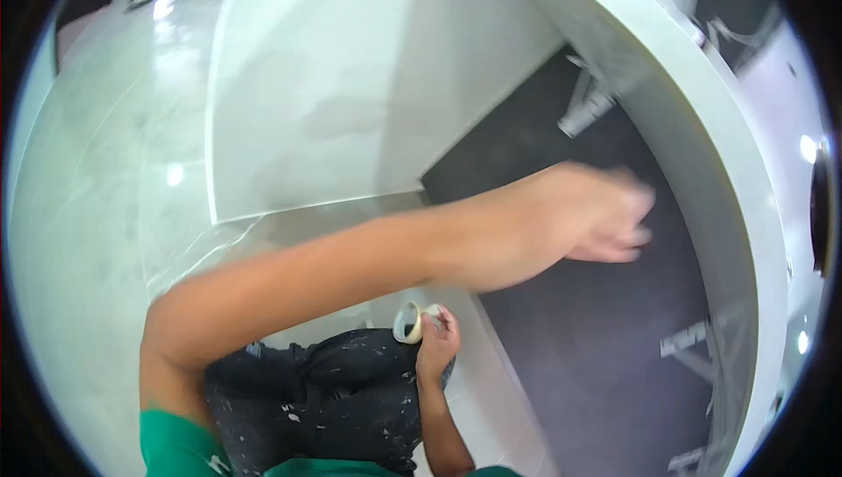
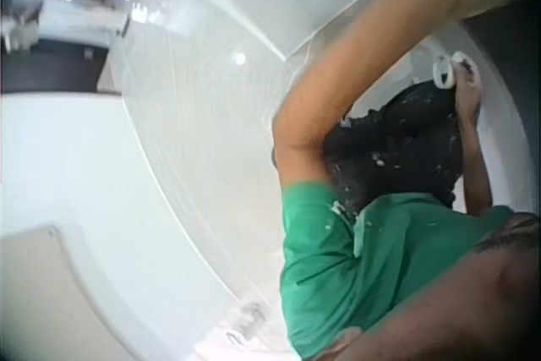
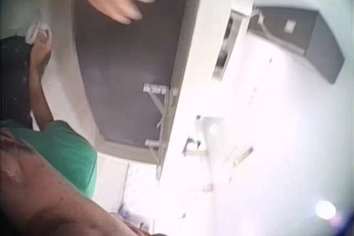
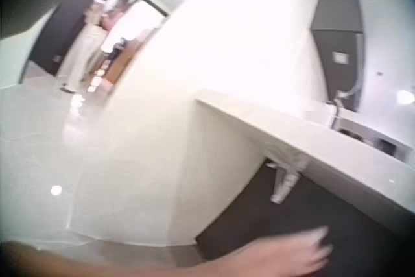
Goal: The person applies masking tape to the underside edge of a white counter, pressing it down by hand while sitting on the floor.
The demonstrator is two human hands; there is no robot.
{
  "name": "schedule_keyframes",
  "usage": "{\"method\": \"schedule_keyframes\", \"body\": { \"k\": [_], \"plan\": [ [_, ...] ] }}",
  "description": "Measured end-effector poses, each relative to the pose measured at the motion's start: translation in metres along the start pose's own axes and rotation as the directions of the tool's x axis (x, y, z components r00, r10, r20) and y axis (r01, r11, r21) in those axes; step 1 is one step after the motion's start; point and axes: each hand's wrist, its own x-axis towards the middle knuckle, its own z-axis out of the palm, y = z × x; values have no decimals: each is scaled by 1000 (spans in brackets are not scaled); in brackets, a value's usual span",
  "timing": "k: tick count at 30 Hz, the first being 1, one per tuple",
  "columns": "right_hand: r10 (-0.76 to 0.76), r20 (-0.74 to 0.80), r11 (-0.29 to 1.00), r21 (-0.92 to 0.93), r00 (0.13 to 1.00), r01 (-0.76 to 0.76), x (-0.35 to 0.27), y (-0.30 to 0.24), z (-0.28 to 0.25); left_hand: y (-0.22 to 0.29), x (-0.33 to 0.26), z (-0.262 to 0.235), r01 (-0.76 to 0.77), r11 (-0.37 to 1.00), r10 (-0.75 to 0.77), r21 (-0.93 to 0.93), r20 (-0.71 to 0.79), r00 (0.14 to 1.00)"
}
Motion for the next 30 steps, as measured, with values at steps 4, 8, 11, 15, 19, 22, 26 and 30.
{"method": "schedule_keyframes", "body": {
  "k": [4, 8, 11, 15, 19, 22, 26, 30],
  "plan": [
    [135, -34, 974, 187, 990, -127, -15, -14, -28, -110, -94, 3, 325, 533, -100, 781, -323, 941],
    [138, 22, 971, 196, 990, -140, -37, -63, -41, -185, -158, 49, 483, 571, -280, 663, -396, 875],
    [66, 97, 970, 228, 993, -86, -62, -84, -48, -202, -163, 98, 545, 662, -300, 515, -483, 822],
    [-7, 97, 1000, 26, 995, 4, -73, -86, -59, -224, -180, 121, 572, 738, -279, 358, -610, 742],
    [202, 73, 959, 188, 977, -212, -71, -93, -59, -235, -196, 132, 426, 639, -69, 640, -505, 861],
    [428, 272, 849, 207, 862, -487, -69, -66, -76, -230, -197, 135, 380, 462, -62, 801, -398, 915],
    [511, 466, 679, 297, 723, -671, -83, -77, -103, -241, -192, 133, 269, 289, -126, 919, -242, 962],
    [444, 207, 680, 556, 872, -478, -102, -31, -145, -249, -185, 140, 220, 339, -170, 915, -171, 970]
  ]
}}
